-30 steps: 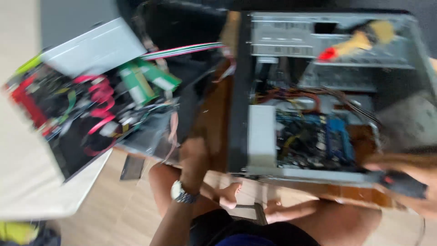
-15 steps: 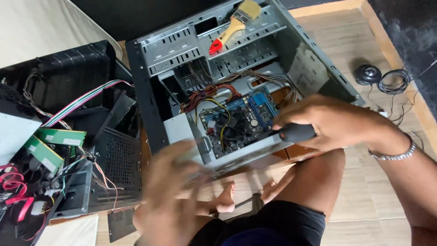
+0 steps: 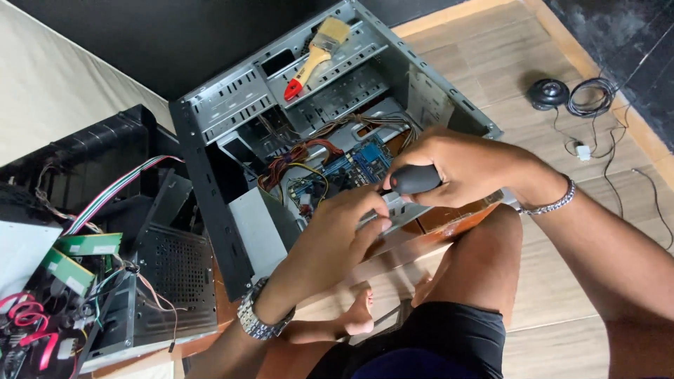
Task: Organizing internal cables, handling a cooling fan, and using a screwdriver to work on a desktop computer's internal components.
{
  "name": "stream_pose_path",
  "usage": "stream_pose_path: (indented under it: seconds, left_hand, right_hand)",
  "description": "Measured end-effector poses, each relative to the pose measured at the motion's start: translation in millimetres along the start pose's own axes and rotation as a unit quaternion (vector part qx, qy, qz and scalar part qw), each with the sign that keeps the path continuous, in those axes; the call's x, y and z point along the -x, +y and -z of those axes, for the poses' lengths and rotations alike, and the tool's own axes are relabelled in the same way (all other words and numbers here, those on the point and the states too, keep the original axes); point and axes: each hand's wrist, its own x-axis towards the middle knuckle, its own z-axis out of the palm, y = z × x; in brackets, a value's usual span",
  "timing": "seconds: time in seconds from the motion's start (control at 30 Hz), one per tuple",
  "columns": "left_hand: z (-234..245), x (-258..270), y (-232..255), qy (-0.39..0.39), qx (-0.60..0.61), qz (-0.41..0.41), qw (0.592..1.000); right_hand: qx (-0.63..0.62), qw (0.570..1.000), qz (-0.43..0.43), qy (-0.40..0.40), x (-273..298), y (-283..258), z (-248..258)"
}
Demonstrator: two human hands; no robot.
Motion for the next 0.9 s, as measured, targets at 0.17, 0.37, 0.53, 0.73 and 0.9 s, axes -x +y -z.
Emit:
stream_pose_path:
  seconds: [0.17,0.37,0.53,0.73,0.9]
  left_hand:
    - [11,-1,3,0.017,0.038,0.007,0.999]
    - [26,-6,9,0.028,0.104,0.031,0.994]
    - [22,-10,8,-0.008,0.062,0.065,0.996]
    - [22,-14,4,-0.026,0.125,0.093,0.987]
    - [26,-17,7,-0.043,0.135,0.126,0.982]
  right_hand:
    - [0.003,0.999,0.013,0.049,6,-1,-9]
    - [0.037,0.996,-0.001,0.084,12,-6,-15]
    - [0.121,0.971,0.088,0.186,58,0,-44]
    - [0.137,0.916,-0.008,0.376,108,21,-86]
    - [0.114,0.913,-0.078,0.384,110,82,-92]
